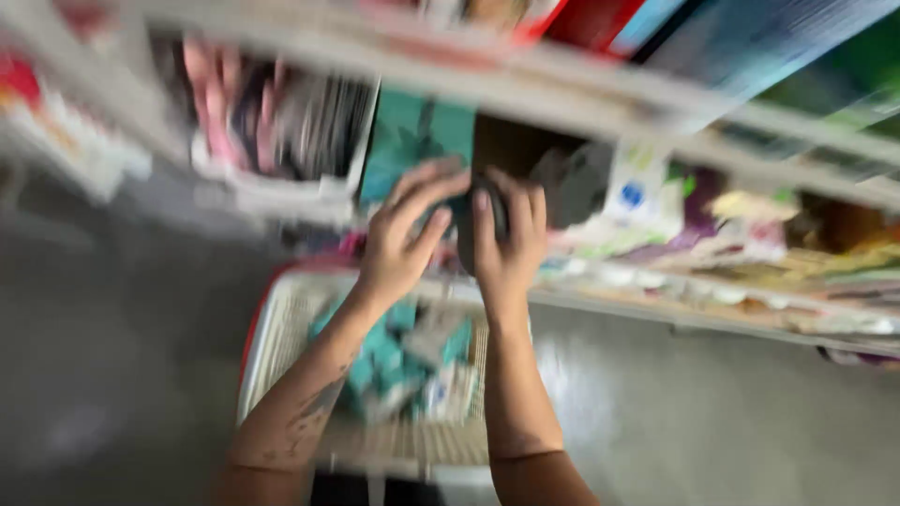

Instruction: Wiping down small product boxes with a cloth and placing them into a shopping basket.

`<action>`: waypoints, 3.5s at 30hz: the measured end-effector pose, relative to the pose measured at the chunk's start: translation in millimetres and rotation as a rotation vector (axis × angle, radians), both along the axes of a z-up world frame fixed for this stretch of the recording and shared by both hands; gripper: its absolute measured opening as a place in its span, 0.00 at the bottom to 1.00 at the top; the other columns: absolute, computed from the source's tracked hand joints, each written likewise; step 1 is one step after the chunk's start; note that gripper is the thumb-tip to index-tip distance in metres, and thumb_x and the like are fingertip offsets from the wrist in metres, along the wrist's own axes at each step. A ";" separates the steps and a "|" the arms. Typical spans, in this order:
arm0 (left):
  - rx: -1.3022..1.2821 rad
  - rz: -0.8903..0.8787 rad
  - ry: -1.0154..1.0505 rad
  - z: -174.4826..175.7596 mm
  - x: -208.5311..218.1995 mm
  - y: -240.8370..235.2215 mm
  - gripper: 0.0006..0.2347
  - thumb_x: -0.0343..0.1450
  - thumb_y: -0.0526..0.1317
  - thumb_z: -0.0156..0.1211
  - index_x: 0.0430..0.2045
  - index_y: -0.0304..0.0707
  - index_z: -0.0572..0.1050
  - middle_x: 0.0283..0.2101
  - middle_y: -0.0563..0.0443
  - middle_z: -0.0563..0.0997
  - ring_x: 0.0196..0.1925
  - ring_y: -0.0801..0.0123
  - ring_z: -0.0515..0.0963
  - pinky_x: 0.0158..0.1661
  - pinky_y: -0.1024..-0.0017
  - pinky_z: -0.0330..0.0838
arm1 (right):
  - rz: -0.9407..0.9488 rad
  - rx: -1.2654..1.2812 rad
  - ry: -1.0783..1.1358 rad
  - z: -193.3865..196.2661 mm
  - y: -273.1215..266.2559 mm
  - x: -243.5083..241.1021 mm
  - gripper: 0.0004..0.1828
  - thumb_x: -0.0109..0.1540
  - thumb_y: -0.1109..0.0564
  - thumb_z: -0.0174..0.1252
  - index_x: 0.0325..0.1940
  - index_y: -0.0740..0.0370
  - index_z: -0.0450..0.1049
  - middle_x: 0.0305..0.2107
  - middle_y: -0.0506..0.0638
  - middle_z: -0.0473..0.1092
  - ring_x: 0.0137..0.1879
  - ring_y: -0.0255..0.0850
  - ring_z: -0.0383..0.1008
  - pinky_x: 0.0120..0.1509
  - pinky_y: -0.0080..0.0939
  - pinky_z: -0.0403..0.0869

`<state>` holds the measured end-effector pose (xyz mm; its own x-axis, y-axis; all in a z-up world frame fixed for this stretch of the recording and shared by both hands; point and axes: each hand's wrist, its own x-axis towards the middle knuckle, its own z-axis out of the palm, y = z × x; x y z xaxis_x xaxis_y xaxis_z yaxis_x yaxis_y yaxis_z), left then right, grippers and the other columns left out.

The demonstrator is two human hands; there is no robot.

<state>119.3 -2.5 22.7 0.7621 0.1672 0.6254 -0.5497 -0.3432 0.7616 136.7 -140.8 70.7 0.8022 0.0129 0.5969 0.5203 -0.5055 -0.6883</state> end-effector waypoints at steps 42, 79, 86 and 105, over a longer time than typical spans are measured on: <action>0.379 0.212 0.717 -273.4 -175.8 25.5 0.31 0.58 0.41 0.78 0.53 0.37 0.67 0.50 0.35 0.75 0.56 0.42 0.73 0.56 0.50 0.67 | 0.253 0.971 1.099 -345.5 -47.5 -111.2 0.29 0.69 0.43 0.54 0.70 0.60 0.67 0.60 0.51 0.71 0.64 0.43 0.72 0.69 0.43 0.71; -0.545 0.178 0.451 -77.1 -111.7 20.8 0.19 0.76 0.45 0.65 0.54 0.32 0.66 0.49 0.42 0.77 0.50 0.60 0.76 0.50 0.62 0.72 | 0.076 -0.001 0.255 -80.3 42.4 -131.5 0.27 0.71 0.52 0.44 0.73 0.63 0.63 0.64 0.60 0.67 0.68 0.54 0.65 0.71 0.54 0.61; -0.743 0.132 0.465 -35.3 -108.7 -10.5 0.18 0.73 0.47 0.64 0.48 0.33 0.67 0.43 0.47 0.78 0.42 0.67 0.76 0.42 0.69 0.71 | 0.115 -0.266 0.182 -53.1 23.0 -111.0 0.29 0.73 0.53 0.42 0.79 0.58 0.55 0.77 0.59 0.51 0.84 0.57 0.42 0.84 0.63 0.39; -0.419 -0.180 0.444 11.6 -75.3 -31.0 0.41 0.61 0.41 0.77 0.60 0.34 0.48 0.56 0.43 0.70 0.58 0.64 0.73 0.55 0.68 0.72 | 0.135 0.408 0.242 -42.0 -71.0 -41.9 0.26 0.67 0.49 0.64 0.61 0.66 0.64 0.50 0.57 0.71 0.56 0.40 0.69 0.63 0.40 0.69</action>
